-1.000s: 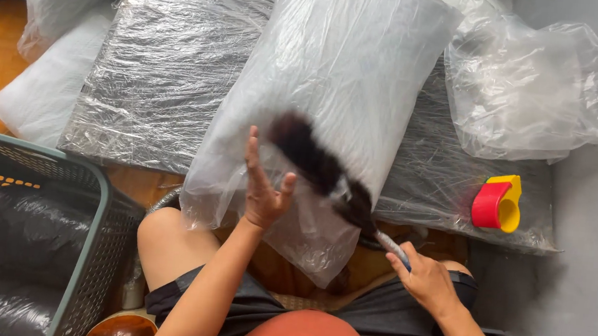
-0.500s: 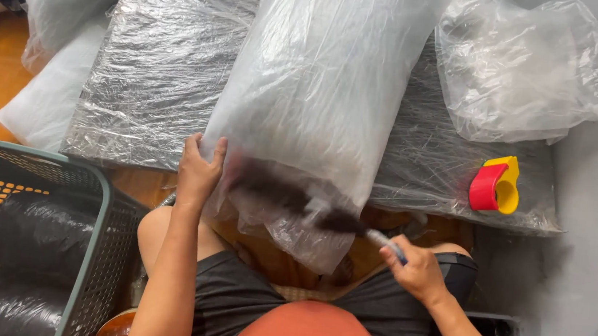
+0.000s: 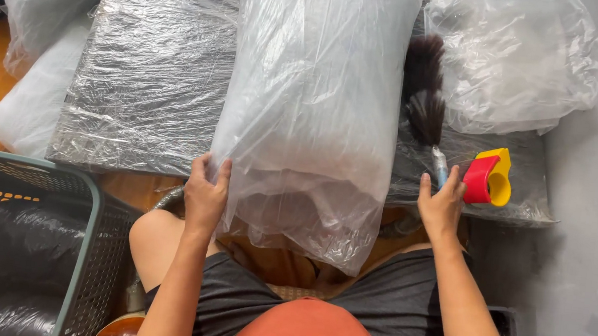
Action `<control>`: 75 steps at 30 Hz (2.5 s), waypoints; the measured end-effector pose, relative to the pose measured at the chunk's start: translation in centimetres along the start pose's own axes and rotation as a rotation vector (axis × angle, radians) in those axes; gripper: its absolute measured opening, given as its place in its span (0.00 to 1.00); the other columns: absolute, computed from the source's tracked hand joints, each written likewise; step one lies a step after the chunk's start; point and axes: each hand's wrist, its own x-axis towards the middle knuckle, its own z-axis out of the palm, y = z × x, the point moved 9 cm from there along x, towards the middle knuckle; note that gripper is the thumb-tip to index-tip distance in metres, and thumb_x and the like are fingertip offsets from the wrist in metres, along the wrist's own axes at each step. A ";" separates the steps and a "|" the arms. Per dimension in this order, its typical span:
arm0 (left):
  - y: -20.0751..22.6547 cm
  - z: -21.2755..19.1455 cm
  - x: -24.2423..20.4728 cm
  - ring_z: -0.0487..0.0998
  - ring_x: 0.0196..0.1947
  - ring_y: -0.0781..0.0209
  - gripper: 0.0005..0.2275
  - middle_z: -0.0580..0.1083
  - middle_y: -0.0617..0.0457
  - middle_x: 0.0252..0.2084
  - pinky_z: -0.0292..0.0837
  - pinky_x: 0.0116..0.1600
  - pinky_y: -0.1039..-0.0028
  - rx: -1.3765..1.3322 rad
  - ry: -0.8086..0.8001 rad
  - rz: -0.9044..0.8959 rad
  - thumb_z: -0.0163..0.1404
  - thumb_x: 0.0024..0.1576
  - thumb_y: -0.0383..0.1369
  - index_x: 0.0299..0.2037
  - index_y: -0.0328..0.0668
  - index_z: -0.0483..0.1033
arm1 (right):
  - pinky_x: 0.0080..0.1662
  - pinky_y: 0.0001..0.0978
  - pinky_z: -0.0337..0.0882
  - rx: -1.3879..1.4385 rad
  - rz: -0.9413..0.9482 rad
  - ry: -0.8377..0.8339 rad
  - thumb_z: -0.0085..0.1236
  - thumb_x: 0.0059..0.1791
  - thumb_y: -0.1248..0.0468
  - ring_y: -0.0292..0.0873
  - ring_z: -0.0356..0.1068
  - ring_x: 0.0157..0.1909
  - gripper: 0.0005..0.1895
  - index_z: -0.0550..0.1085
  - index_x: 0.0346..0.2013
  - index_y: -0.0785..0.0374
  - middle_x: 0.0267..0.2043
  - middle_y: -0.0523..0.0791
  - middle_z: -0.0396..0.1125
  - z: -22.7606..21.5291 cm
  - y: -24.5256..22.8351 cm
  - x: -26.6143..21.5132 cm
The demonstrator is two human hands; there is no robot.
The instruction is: The person sits on the floor and uses a feather duster to clean a pillow wrapped in a clear plastic bag. They brush the surface of the pillow repeatedly, then fold the open end of the plastic bag inward to seal it.
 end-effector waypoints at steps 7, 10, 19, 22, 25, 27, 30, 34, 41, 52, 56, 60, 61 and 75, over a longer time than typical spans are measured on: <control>2.0 -0.9 -8.9 0.72 0.50 0.43 0.21 0.69 0.41 0.48 0.67 0.57 0.56 0.285 0.371 0.630 0.58 0.58 0.36 0.56 0.31 0.69 | 0.61 0.61 0.56 -0.049 -0.340 0.222 0.62 0.51 0.53 0.66 0.58 0.66 0.36 0.63 0.67 0.71 0.61 0.60 0.59 -2.3 -6.0 -7.4; 0.3 3.4 -11.0 0.78 0.30 0.53 0.15 0.73 0.50 0.30 0.75 0.38 0.66 0.160 0.039 0.664 0.60 0.55 0.32 0.50 0.37 0.76 | 0.65 0.53 0.54 -0.049 -0.442 0.335 0.61 0.52 0.56 0.59 0.57 0.68 0.30 0.66 0.64 0.69 0.63 0.55 0.57 -3.5 -6.9 -9.6; -10.7 10.4 -10.8 0.80 0.45 0.39 0.29 0.66 0.31 0.50 0.83 0.40 0.59 -0.660 -0.207 -0.662 0.52 0.63 0.45 0.59 0.20 0.60 | 0.38 0.42 0.75 0.280 0.007 -0.234 0.67 0.47 0.52 0.52 0.77 0.39 0.15 0.75 0.40 0.56 0.34 0.46 0.74 0.9 -6.5 -14.4; -10.3 9.3 -10.7 0.81 0.30 0.52 0.16 0.74 0.41 0.34 0.78 0.34 0.65 -0.563 -0.162 -0.551 0.51 0.65 0.41 0.43 0.29 0.70 | 0.34 0.34 0.75 0.270 -0.049 -0.145 0.64 0.50 0.53 0.46 0.76 0.34 0.09 0.77 0.35 0.52 0.29 0.43 0.74 -1.6 -7.5 -13.9; -6.8 7.0 -12.2 0.81 0.24 0.52 0.13 0.76 0.40 0.26 0.78 0.30 0.66 -0.584 -0.123 -0.476 0.53 0.63 0.37 0.35 0.30 0.73 | 0.34 0.37 0.76 0.321 -0.155 -0.083 0.60 0.54 0.61 0.52 0.75 0.32 0.08 0.77 0.34 0.62 0.29 0.49 0.73 -5.3 -9.7 -13.5; -1.2 5.6 -13.4 0.80 0.44 0.60 0.07 0.79 0.51 0.42 0.76 0.51 0.72 -0.734 -0.299 -0.163 0.50 0.62 0.32 0.42 0.38 0.78 | 0.52 0.34 0.73 0.421 -0.231 0.053 0.56 0.53 0.66 0.46 0.69 0.52 0.19 0.67 0.56 0.71 0.55 0.53 0.61 -7.6 -9.8 -14.0; 3.4 3.6 -15.5 0.73 0.62 0.47 0.10 0.73 0.38 0.60 0.71 0.63 0.61 -0.928 -0.408 0.146 0.53 0.62 0.35 0.46 0.37 0.80 | 0.42 0.36 0.72 0.833 -0.457 -0.009 0.44 0.56 0.53 0.45 0.66 0.35 0.15 0.63 0.44 0.63 0.37 0.49 0.62 -11.3 -13.7 -18.1; 10.5 2.4 -15.5 0.51 0.78 0.34 0.14 0.58 0.40 0.74 0.41 0.80 0.44 -0.659 -0.502 0.665 0.40 0.68 0.33 0.61 0.47 0.73 | 0.38 0.42 0.73 0.799 -0.918 -0.597 0.38 0.58 0.53 0.51 0.74 0.34 0.22 0.76 0.40 0.66 0.36 0.52 0.72 -8.9 -22.0 -23.1; 4.0 7.8 -10.6 0.55 0.75 0.40 0.22 0.59 0.43 0.72 0.51 0.76 0.49 0.109 -0.028 0.802 0.45 0.64 0.41 0.68 0.48 0.61 | 0.65 0.49 0.63 0.269 -0.657 -0.009 0.58 0.50 0.57 0.58 0.64 0.65 0.30 0.65 0.63 0.68 0.62 0.55 0.65 -2.7 -19.4 -17.0; 1.7 5.5 -5.1 0.73 0.54 0.54 0.08 0.74 0.53 0.52 0.63 0.58 0.60 0.559 0.279 0.897 0.62 0.53 0.32 0.39 0.55 0.77 | 0.53 0.48 0.67 -0.050 -0.783 0.302 0.52 0.51 0.60 0.50 0.68 0.50 0.10 0.80 0.43 0.47 0.48 0.44 0.67 -0.8 -15.5 -14.0; 4.3 3.0 -5.7 0.74 0.51 0.59 0.08 0.74 0.56 0.56 0.64 0.57 0.68 0.302 0.183 0.879 0.60 0.55 0.36 0.41 0.58 0.75 | 0.56 0.44 0.67 0.105 -0.771 0.316 0.52 0.50 0.61 0.49 0.69 0.52 0.13 0.81 0.46 0.49 0.51 0.43 0.70 -4.5 -16.2 -14.3; 7.5 2.7 -6.4 0.77 0.52 0.55 0.06 0.76 0.52 0.50 0.68 0.60 0.64 0.311 0.074 0.953 0.54 0.52 0.38 0.34 0.51 0.71 | 0.65 0.56 0.62 0.248 -0.748 0.278 0.54 0.49 0.58 0.63 0.63 0.66 0.15 0.79 0.42 0.66 0.61 0.58 0.65 -6.1 -16.3 -14.0; 11.0 1.4 -7.1 0.77 0.52 0.55 0.06 0.76 0.52 0.50 0.68 0.60 0.64 0.314 0.076 0.951 0.54 0.52 0.38 0.34 0.51 0.71 | 0.65 0.56 0.62 0.250 -0.749 0.277 0.54 0.49 0.58 0.63 0.63 0.66 0.15 0.79 0.42 0.66 0.61 0.58 0.65 -6.0 -16.6 -13.9; -0.5 6.4 -4.7 0.59 0.69 0.51 0.22 0.66 0.43 0.63 0.40 0.74 0.58 0.795 0.239 0.871 0.46 0.64 0.43 0.62 0.35 0.70 | 0.71 0.37 0.57 0.501 -0.581 0.191 0.50 0.54 0.61 0.51 0.59 0.72 0.26 0.69 0.66 0.66 0.69 0.56 0.61 -1.9 -18.5 -7.9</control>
